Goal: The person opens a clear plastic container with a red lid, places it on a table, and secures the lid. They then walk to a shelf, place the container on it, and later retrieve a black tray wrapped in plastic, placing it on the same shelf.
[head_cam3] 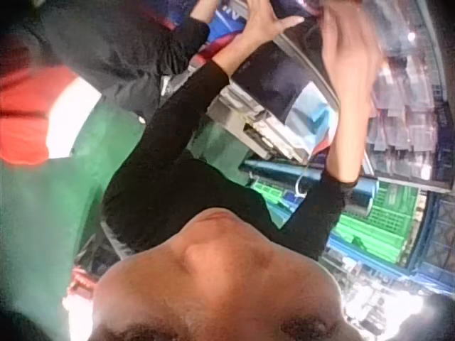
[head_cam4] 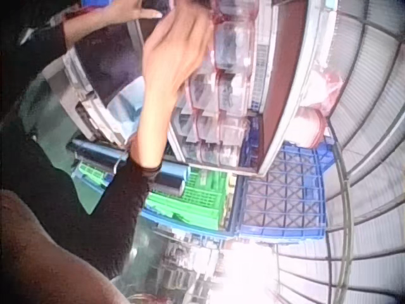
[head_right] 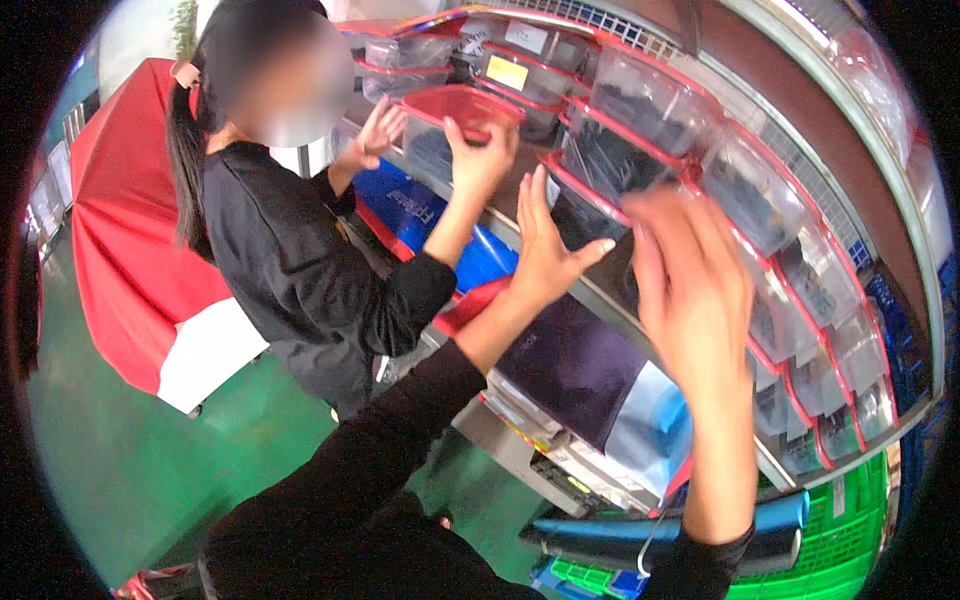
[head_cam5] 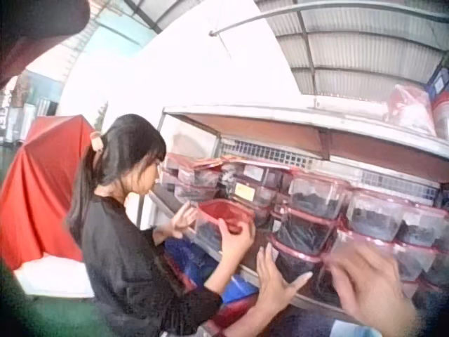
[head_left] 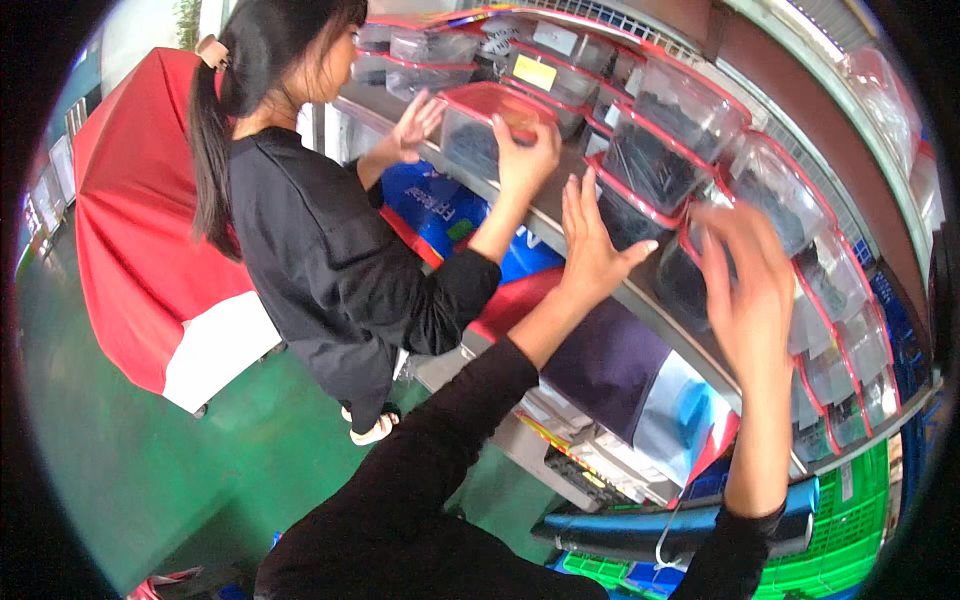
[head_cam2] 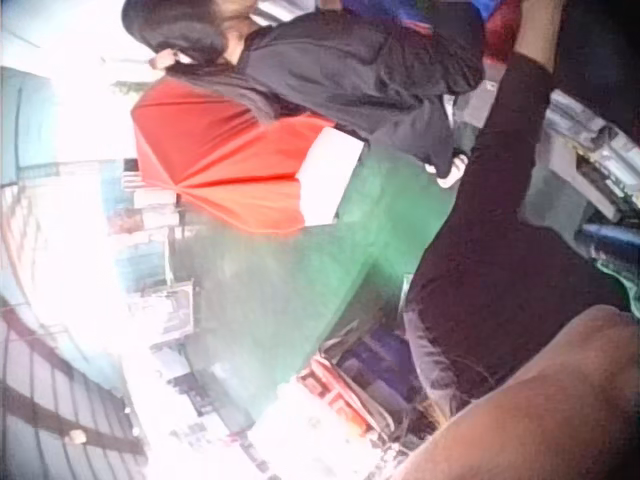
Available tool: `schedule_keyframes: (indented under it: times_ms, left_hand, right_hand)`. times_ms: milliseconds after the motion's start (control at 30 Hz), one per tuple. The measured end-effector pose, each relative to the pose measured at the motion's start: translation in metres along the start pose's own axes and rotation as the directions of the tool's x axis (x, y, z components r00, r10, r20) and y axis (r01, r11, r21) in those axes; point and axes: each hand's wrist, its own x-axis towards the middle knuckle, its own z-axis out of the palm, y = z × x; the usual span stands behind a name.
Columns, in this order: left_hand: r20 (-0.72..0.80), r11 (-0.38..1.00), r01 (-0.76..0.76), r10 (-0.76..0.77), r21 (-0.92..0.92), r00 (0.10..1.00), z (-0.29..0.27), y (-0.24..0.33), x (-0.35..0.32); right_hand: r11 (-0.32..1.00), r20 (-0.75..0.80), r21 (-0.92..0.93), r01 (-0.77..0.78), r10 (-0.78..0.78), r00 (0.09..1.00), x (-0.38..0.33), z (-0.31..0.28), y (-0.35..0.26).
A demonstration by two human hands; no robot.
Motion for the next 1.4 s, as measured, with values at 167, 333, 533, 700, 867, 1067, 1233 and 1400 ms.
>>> schedule_keyframes:
  times_ms: [167, 333, 533, 700, 867, 1067, 1233, 1400]
  left_hand:
    - [0.026, 0.987, -0.103, 0.107, -0.122, 0.994, -0.036, 0.029, 0.017]
    - [-0.062, 0.985, -0.131, 0.124, -0.117, 0.99, -0.092, 0.028, 0.059]
    - [-0.014, 0.732, 0.314, -0.405, -0.605, 0.914, -0.099, -0.003, 0.138]
    - [0.141, 0.416, 0.422, -0.557, -0.806, 0.819, -0.084, -0.035, 0.209]
    - [0.217, 0.368, 0.466, -0.549, -0.804, 0.807, -0.083, -0.041, 0.248]
    - [0.286, 0.236, 0.441, -0.489, -0.866, 0.824, -0.119, -0.082, 0.3]
    - [0.303, 0.048, 0.415, -0.608, -0.909, 0.734, -0.133, -0.144, 0.347]
    - [0.124, 0.176, 0.239, -0.496, -0.955, 0.86, -0.158, -0.212, 0.411]
  right_hand:
    - [0.904, -0.145, -0.422, 0.067, -0.14, 0.979, 0.136, 0.099, 0.066]
    - [0.761, 0.104, -0.645, -0.07, 0.178, 0.978, 0.207, 0.156, 0.123]
    - [0.66, 0.092, -0.741, 0.122, -0.08, 0.992, 0.235, 0.135, 0.109]
    - [0.596, 0.142, -0.789, 0.15, -0.06, 0.988, 0.222, 0.115, 0.112]
    - [0.677, 0.104, -0.736, 0.002, 0.11, 0.988, 0.202, 0.094, 0.131]
    - [0.725, 0.086, -0.67, -0.159, 0.288, 0.954, 0.202, 0.093, 0.131]
    - [0.775, 0.13, -0.568, -0.278, 0.419, 0.899, 0.199, 0.1, 0.142]
    - [0.723, 0.025, -0.652, -0.227, 0.32, 0.947, 0.224, 0.105, 0.111]
